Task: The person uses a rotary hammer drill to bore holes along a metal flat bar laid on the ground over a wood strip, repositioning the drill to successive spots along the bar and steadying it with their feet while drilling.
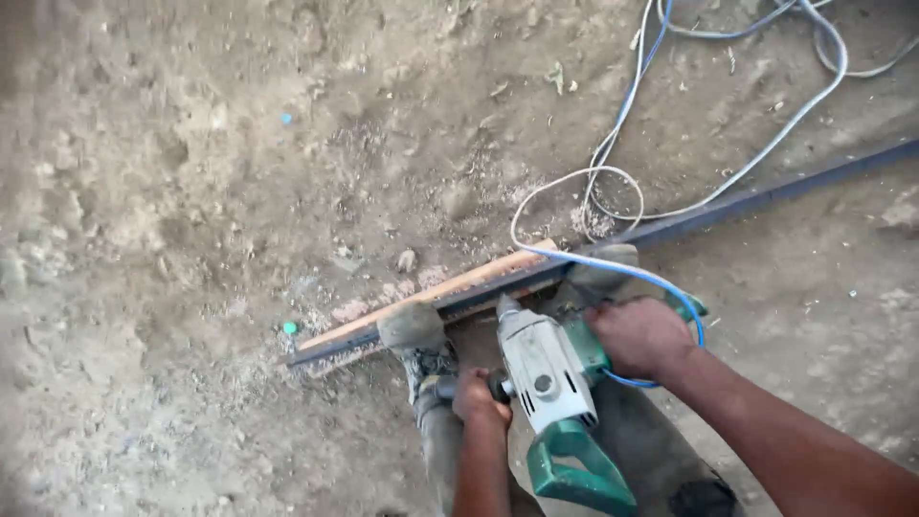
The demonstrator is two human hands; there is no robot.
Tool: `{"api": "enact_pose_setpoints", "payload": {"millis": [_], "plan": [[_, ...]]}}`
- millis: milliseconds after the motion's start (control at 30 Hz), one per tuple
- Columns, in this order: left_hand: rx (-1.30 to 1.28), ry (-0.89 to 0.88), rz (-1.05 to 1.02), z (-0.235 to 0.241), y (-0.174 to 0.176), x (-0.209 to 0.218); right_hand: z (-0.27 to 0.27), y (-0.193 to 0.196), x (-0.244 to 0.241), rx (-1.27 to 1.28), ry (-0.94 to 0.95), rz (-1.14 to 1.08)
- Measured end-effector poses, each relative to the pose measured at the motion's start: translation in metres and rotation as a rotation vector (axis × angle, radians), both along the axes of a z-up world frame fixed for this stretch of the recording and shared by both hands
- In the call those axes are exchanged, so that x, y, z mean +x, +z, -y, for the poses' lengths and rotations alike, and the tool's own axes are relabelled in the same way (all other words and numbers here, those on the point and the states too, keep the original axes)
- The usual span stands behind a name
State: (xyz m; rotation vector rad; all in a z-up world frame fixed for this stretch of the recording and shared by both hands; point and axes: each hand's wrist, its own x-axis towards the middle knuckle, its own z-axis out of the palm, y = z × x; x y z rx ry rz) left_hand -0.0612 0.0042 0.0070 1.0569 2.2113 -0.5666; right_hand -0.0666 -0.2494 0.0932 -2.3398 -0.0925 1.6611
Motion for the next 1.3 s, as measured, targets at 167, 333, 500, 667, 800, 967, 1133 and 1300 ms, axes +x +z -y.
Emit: {"api": "enact_pose_setpoints", "payload": {"millis": [167,333,500,667,800,967,1133,1300], "plan": [[0.004,-0.155,0.278,-0.010,-0.005,0.015,-0.022,0.029,-0.012,-0.090,-0.262,0.005],[-0.081,-0.363,0.179,0.018,0.110,0.081,-0.040,0.046,-0.055,-0.088,-0.352,-0.012],[-0.140,-0.475,0.154,0.023,0.100,0.070,-0.046,0.059,-0.071,-0.123,-0.467,-0.128],[-0.252,-0.541,0.237,0.038,0.083,0.071,-0.042,0.051,-0.083,-0.158,-0.525,-0.095],[-0.194,-0.505,0.269,0.044,0.070,0.070,-0.037,0.053,-0.073,-0.143,-0.574,-0.104],[-0.176,-0.641,0.374,0.040,0.047,0.061,-0.033,0.057,-0.060,-0.114,-0.697,-0.052],[-0.167,-0.641,0.366,0.043,0.046,0.063,-0.031,0.054,-0.059,-0.106,-0.726,-0.053],[-0.166,-0.687,0.309,0.049,0.056,0.067,-0.033,0.045,-0.067,-0.105,-0.693,-0.031]]}}
